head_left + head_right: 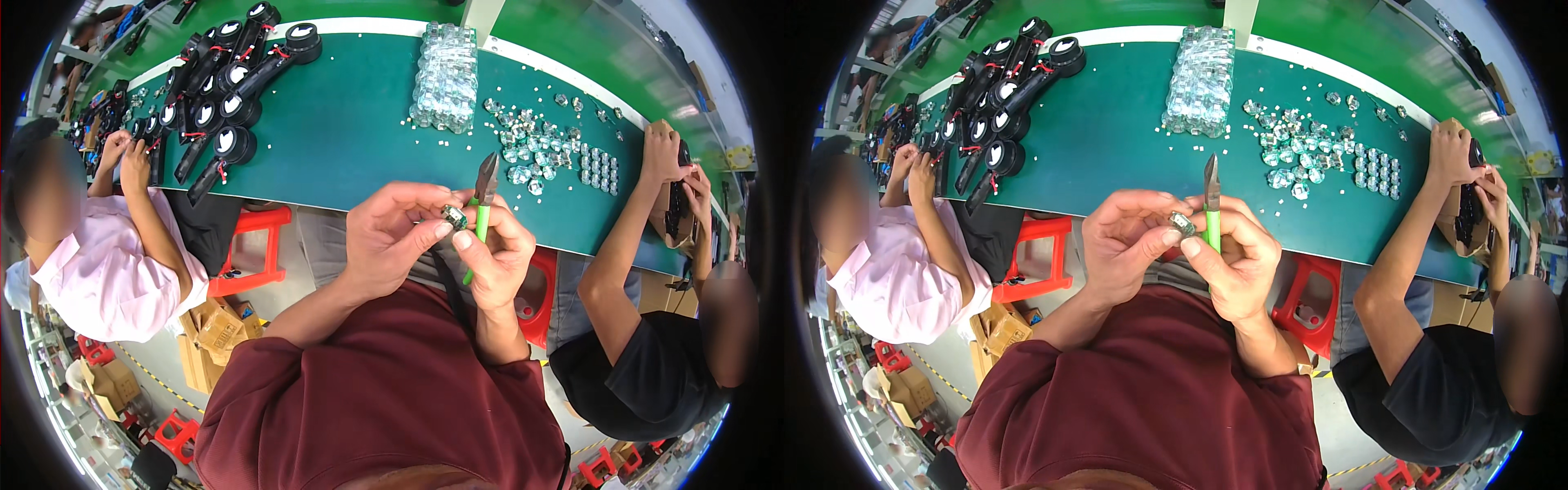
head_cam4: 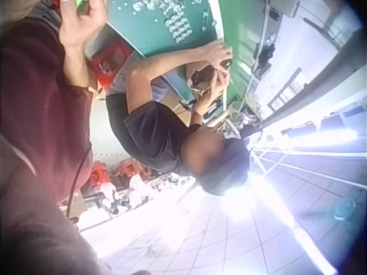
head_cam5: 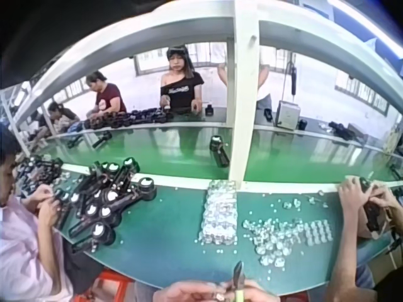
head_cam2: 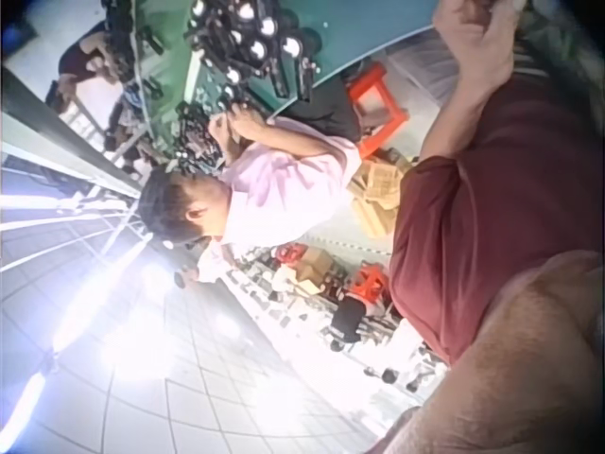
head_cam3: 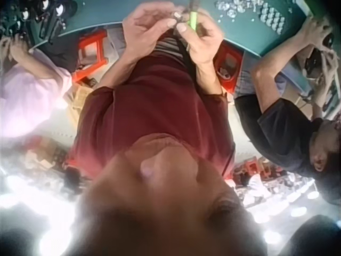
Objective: Using pliers to trim and assemble small electronic components on a production line.
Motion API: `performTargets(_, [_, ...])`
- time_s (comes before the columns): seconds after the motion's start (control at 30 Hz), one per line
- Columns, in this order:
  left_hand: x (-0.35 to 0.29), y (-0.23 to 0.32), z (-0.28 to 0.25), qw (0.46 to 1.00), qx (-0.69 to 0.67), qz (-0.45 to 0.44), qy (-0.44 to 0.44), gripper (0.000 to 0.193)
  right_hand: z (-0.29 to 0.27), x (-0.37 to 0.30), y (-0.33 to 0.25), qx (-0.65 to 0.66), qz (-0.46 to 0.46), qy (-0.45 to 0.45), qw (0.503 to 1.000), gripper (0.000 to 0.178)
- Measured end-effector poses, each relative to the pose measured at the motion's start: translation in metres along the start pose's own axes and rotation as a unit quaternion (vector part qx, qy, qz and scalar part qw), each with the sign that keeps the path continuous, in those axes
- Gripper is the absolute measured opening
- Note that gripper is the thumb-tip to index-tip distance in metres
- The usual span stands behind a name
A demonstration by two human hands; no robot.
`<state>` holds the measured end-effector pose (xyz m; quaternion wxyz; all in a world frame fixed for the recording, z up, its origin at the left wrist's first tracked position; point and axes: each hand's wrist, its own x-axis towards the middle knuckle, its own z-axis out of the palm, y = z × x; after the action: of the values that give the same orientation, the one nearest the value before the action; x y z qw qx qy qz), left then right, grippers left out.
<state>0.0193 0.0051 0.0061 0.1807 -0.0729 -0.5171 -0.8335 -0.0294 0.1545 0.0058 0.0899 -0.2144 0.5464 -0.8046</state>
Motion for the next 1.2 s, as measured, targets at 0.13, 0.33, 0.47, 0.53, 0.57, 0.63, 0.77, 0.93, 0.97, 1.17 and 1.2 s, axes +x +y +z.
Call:
performTargets(0.13, [-0.002, 0.001, 0.002, 1.000, -0.022, -0.013, 0.018, 0.030, -0.001, -0.001, 0.001, 0.007, -0.003, -0.015, 1.000, 0.016])
performTargets(0.33, [-0.001, -0.001, 0.002, 0.999, -0.028, -0.012, 0.012, 0.031, -0.002, -0.004, -0.002, 0.076, 0.053, -0.005, 0.996, 0.014])
performTargets(0.47, [-0.001, -0.006, -0.007, 1.000, -0.012, 0.006, -0.022, 0.033, -0.002, -0.003, 0.003, 0.123, 0.060, -0.012, 0.991, 0.014])
performTargets(0.53, [0.001, -0.003, -0.005, 1.000, -0.019, -0.011, -0.013, 0.031, -0.004, 0.000, 0.005, 0.120, 0.055, -0.015, 0.991, 0.014])
performTargets(0.57, [0.001, -0.002, -0.004, 0.999, -0.026, -0.027, -0.004, 0.030, -0.004, -0.001, 0.005, 0.125, 0.071, -0.012, 0.989, 0.014])
performTargets(0.63, [0.001, 0.001, -0.007, 0.999, -0.021, -0.027, 0.009, 0.029, -0.001, 0.001, 0.004, 0.134, 0.088, -0.016, 0.987, 0.014])
performTargets(0.77, [0.007, 0.009, -0.033, 0.997, 0.023, 0.003, 0.075, 0.026, 0.001, 0.005, -0.004, -0.082, 0.098, 0.047, 0.991, 0.019])
performTargets(0.93, [0.053, 0.067, -0.121, 0.911, 0.311, 0.102, 0.251, 0.022, -0.047, -0.004, 0.018, -0.244, -0.063, 0.145, 0.957, 0.015])
performTargets(0.97, [0.065, 0.088, -0.143, 0.834, 0.440, 0.140, 0.301, 0.018, -0.057, -0.006, 0.021, -0.233, -0.053, 0.156, 0.958, 0.016])
performTargets(1.17, [0.115, 0.185, -0.359, 0.610, 0.638, 0.154, 0.444, 0.020, -0.065, 0.009, 0.038, -0.111, -0.094, 0.149, 0.978, 0.023])
performTargets(1.2, [0.127, 0.189, -0.377, 0.582, 0.666, 0.096, 0.456, 0.022, -0.062, 0.008, 0.041, -0.127, -0.094, 0.151, 0.976, 0.027])
